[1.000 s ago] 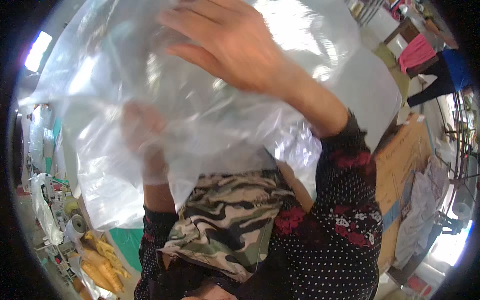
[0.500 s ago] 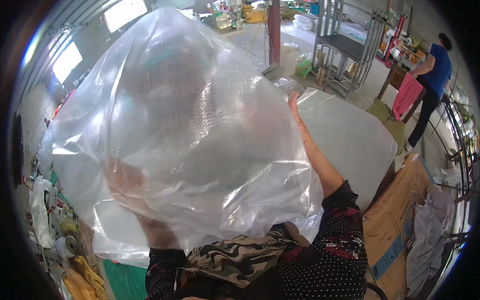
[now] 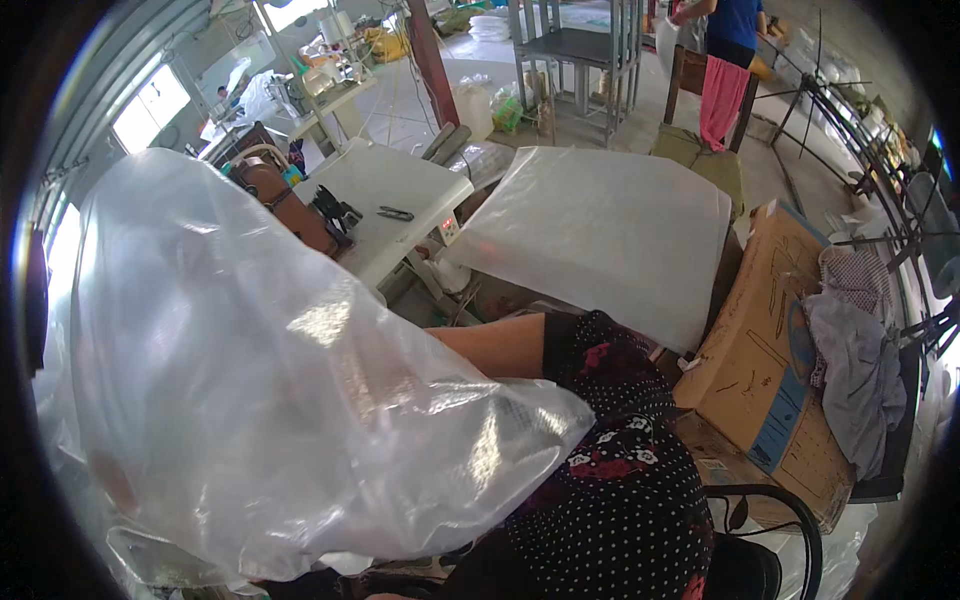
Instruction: Sewing a large clear plastic sheet using an industrial sewing machine.
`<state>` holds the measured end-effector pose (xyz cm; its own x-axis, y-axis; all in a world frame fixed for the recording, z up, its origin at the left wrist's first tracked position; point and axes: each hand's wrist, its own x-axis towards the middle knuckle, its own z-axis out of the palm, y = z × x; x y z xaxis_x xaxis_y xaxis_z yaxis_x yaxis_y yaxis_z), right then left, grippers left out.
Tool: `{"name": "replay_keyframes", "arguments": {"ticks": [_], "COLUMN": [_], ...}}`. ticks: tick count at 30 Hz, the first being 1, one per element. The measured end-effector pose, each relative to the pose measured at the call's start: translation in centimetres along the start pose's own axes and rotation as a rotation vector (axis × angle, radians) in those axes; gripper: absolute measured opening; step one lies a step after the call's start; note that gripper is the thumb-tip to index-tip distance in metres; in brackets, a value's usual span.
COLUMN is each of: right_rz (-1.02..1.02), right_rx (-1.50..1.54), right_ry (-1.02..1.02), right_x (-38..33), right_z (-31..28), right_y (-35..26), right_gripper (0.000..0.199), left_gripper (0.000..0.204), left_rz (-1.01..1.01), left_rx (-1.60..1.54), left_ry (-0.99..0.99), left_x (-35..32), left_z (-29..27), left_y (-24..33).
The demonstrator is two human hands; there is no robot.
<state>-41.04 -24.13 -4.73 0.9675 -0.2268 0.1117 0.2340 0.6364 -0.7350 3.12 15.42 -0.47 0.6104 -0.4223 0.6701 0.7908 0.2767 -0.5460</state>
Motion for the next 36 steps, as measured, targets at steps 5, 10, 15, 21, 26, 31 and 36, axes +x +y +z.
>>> {"name": "replay_keyframes", "arguments": {"ticks": [5, 10, 15, 21, 26, 31, 36], "right_rz": [0.136, -0.534, -0.289, -0.317, -0.043, -0.067, -0.001], "right_rx": [0.078, -0.794, -0.212, -0.477, -0.643, -0.806, -0.828], "right_ry": [-0.145, -0.138, -0.147, -0.183, -0.268, -0.303, -0.281], "right_x": [8.8, 13.3, 14.2, 11.3, 10.4, 10.3, 10.2], "right_z": [5.1, 6.5, 7.3, 10.1, 10.4, 9.9, 11.0], "right_y": [-1.9, -1.6, 0.2, 5.0, 11.8, 14.9, 13.8], "right_gripper": [0.048, 0.035, 0.026, 0.031, 0.038, 0.046, 0.045], "left_gripper": [0.036, 0.034, 0.032, 0.029, 0.028, 0.029, 0.055], "left_rz": [0.014, 0.078, 0.177, 0.347, 0.352, 0.336, 0.265], "left_rx": [-0.310, -0.598, -0.831, -0.980, -1.128, -1.328, -2.785], "left_ry": [0.034, 0.015, -0.049, -0.308, -0.490, -0.571, -0.404], "left_x": [0.7, -2.9, -9.6, -27.7, -35.1, -28.1, -13.8], "left_z": [2.5, 7.3, 14.3, 29.7, 37.9, 33.9, 6.6], "left_y": [2.1, 5.3, 5.3, -4.7, -15.2, -20.9, -28.7]}}
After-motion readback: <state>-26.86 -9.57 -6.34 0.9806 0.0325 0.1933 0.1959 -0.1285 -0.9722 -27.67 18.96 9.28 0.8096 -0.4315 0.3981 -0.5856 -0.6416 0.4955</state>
